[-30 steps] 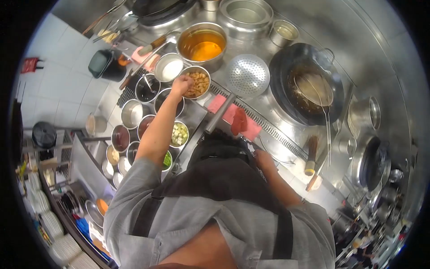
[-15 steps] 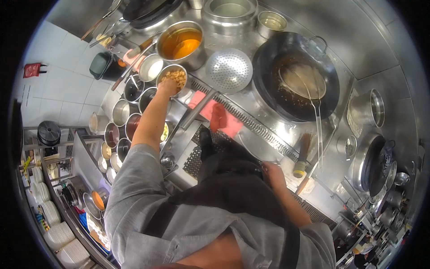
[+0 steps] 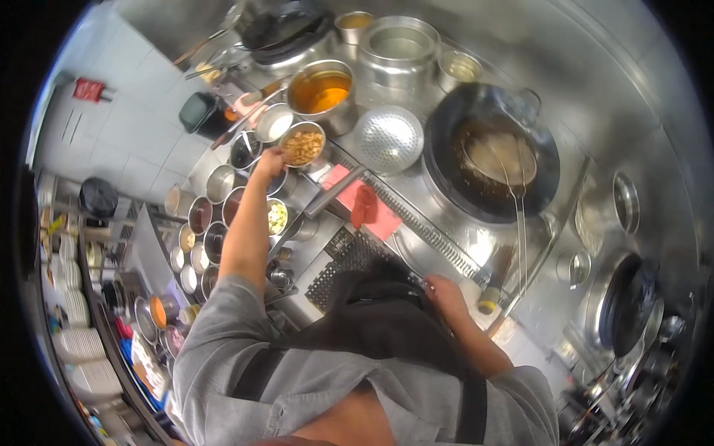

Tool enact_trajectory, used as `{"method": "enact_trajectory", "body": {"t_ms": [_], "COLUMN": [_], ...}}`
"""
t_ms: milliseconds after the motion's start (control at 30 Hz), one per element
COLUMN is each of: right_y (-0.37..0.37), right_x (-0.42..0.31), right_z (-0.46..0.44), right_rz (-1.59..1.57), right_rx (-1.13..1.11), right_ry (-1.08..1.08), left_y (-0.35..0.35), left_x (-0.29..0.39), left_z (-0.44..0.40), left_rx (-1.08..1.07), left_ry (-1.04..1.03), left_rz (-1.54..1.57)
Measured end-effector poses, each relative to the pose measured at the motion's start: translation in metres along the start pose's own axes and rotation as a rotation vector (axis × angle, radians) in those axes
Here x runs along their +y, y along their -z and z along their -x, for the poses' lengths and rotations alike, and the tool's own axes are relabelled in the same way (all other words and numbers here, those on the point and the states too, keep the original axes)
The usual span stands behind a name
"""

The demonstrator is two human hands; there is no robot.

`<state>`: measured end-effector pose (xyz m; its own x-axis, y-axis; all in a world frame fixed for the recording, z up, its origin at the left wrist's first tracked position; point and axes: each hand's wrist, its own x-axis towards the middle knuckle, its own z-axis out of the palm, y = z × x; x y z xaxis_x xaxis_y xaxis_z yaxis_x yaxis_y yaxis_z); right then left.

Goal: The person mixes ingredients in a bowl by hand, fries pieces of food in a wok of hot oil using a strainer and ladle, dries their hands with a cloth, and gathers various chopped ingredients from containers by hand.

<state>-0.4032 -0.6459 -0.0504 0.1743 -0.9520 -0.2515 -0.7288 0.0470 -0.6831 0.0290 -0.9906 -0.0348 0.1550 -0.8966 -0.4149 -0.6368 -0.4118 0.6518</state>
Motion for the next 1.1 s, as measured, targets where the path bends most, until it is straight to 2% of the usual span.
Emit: {"method": "enact_trajectory", "body": {"t_ms": [67, 133, 200, 267, 367, 467, 533, 600, 733, 767, 833, 867, 900, 933, 1000, 1033, 1067, 1100], "right_y": [-0.01, -0.016, -0.036, -0.054, -0.073, -0.104, -0.133, -0.164, -0.228, -0.235, -0.257, -0.264, -0.268, -0.269, -0.275, -0.277, -0.275, -0.271], "right_x": [-0.003, -0.02, -0.027, -0.045, -0.098, -0.114, -0.127, -0.14, -0.163, -0.173, -0.22, -0.241, -0.26, -0.269, -0.263, -0.255, -0.242, -0.226], "right_z": [-0.016, -0.032, -0.052, -0.066, -0.083, -0.116, -0.141, -0.16, -0.176, -0.168, -0.14, -0.123, -0.104, -0.095, -0.094, -0.094, -0.097, -0.104], "right_rz": [0.007, -0.014, 0.04, 0.106, 0.321, 0.537, 0.629, 0.689, 0.721, 0.725, 0.526, 0.526, 0.467, 0.406, 0.389, 0.373, 0.373, 0.436], "right_rx": [0.071, 0.001, -0.076, -0.24, -0.536, -0.657, -0.685, -0.696, -0.702, -0.705, -0.691, -0.685, -0.762, -0.833, -0.853, -0.883, -0.873, -0.836], "right_ry": [0.128, 0.192, 0.228, 0.239, 0.284, 0.499, 0.627, 0.754, 0.978, 0.978, 0.998, 0.998, 0.824, 0.644, 0.645, 0.652, 0.633, 0.723], "left_y": [0.001, -0.004, -0.015, -0.02, -0.04, -0.04, -0.039, -0.031, -0.021, -0.01, -0.022, -0.022, -0.019, -0.012, 0.003, 0.004, 0.014, 0.026], "left_x": [-0.029, -0.072, -0.121, -0.173, -0.268, -0.32, -0.343, -0.357, -0.389, -0.387, -0.433, -0.443, -0.448, -0.442, -0.42, -0.427, -0.413, -0.396], "left_z": [0.044, 0.096, 0.168, 0.239, 0.339, 0.449, 0.517, 0.584, 0.716, 0.742, 0.794, 0.814, 0.824, 0.819, 0.793, 0.772, 0.745, 0.712], "left_rx": [-0.026, -0.02, 0.01, 0.059, 0.282, 0.615, 0.933, 1.12, 1.513, 1.61, 1.725, 1.629, 1.519, 1.517, 1.479, 1.531, 1.567, 1.588], "left_ry": [-0.073, -0.114, -0.065, 0.167, 0.316, 0.525, 0.557, 0.633, 0.887, 1.053, 1.192, 1.305, 1.404, 1.395, 1.515, 1.383, 1.24, 1.093], "left_rz": [0.498, 0.678, 0.804, 0.992, 1.139, 1.227, 1.291, 1.261, 0.969, 0.752, 0.188, -0.016, -0.217, -0.213, -0.454, -0.556, -0.349, -0.145]}}
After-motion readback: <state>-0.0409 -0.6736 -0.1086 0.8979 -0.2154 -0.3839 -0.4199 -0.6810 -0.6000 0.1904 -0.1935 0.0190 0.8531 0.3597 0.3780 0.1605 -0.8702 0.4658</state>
